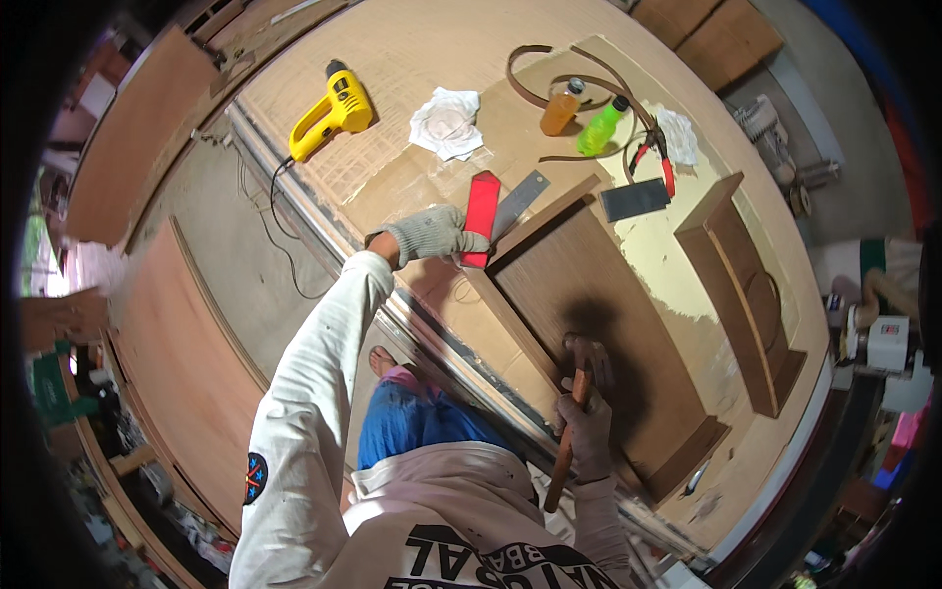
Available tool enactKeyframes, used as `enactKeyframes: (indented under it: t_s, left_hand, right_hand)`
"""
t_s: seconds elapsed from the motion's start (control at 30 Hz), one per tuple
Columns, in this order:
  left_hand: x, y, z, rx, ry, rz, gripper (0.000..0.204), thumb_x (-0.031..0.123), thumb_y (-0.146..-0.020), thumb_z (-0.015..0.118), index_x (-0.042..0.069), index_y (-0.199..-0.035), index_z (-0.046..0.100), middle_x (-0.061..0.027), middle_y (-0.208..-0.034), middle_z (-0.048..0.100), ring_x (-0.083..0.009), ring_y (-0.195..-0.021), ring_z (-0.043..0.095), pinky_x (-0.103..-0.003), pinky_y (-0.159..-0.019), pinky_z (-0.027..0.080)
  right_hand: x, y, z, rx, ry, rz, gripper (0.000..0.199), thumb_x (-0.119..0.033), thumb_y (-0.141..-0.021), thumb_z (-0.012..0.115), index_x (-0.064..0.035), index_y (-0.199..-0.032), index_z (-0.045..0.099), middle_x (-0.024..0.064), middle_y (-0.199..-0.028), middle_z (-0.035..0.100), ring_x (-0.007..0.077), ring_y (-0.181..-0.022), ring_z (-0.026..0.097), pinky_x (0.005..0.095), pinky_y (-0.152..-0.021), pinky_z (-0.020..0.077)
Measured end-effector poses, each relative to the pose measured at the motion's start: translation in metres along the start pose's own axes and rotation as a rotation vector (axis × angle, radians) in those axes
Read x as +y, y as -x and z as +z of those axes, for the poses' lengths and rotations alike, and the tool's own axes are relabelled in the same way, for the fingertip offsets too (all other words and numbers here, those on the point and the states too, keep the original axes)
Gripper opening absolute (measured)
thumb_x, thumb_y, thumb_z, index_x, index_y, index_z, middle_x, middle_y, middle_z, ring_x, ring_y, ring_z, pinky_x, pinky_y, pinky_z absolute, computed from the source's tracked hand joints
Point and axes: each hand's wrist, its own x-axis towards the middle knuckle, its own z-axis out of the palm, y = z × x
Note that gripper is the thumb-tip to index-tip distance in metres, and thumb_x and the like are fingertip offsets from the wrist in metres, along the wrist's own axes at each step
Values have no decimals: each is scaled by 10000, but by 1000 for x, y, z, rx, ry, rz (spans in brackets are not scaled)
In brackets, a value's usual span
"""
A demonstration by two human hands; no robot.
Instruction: The person assembles a wooden drawer by using a utility knife to trim edges, a hammer to drive nails into the joints, and a sanding block to smooth the surfaces.
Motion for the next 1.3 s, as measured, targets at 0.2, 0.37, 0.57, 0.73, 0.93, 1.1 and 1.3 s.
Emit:
enactKeyframes:
  t_s: [0.2, 0.37, 0.57, 0.73, 0.93, 1.1, 1.3]
  left_hand:
    - [25, 6, -3, -3, -119, -82, 410, 442, -934, 782, 38, -1001, 786, -18, -774, 719, -129, -720, 638, -317, -714, 535]
    - [4, -4, 1, -5, -69, 17, 359, 393, -943, 783, 48, -1040, 782, -18, -818, 740, -128, -761, 627, -316, -747, 521]
    - [-26, -12, 1, -41, 30, -34, 403, 357, -946, 793, 64, -1222, 765, -26, -997, 782, -116, -890, 673, -302, -828, 547]
    - [-12, -14, 4, -46, 1, -47, 428, 354, -943, 799, 59, -1251, 757, -31, -1043, 792, -110, -924, 690, -295, -850, 556]
    - [-15, -11, 2, -10, -51, -98, 396, 355, -940, 803, 62, -1205, 777, -21, -972, 791, -105, -866, 681, -291, -823, 554]
    - [0, -1, 5, 55, -76, -3, 435, 454, -900, 804, 28, -986, 786, -124, -777, 728, -189, -726, 660, -356, -728, 533]
    - [13, 4, 6, 58, -159, -51, 341, 367, -925, 805, 51, -1052, 788, -96, -821, 752, -153, -772, 667, -339, -750, 539]
  right_hand:
    - [6, -2, -4, 14, 8, -39, 364, -33, -925, 696, 58, -1270, 622, 59, -838, 653, 102, -632, 603, 261, -561, 494]
    - [-6, 2, -1, 22, 26, 15, 342, -25, -915, 692, 48, -1246, 645, 49, -841, 657, 97, -638, 616, 258, -568, 499]
    - [-1, -1, -2, 1, -4, 2, 363, -32, -935, 689, 78, -1274, 617, 53, -782, 649, 89, -582, 577, 256, -534, 474]
    - [0, -2, -4, 7, -6, 0, 367, -41, -938, 700, 76, -1274, 605, 53, -774, 639, 98, -587, 576, 265, -538, 471]
    - [5, -4, -5, -22, -36, -9, 365, -45, -940, 699, 68, -1272, 600, 62, -789, 643, 106, -587, 579, 268, -546, 474]
    - [5, -4, -7, -37, -50, -7, 387, -44, -939, 690, 75, -1290, 578, 68, -798, 640, 117, -590, 584, 275, -550, 485]
    - [9, -5, -8, -51, -63, -19, 410, -53, -934, 688, 85, -1299, 561, 71, -796, 632, 128, -592, 588, 284, -549, 490]
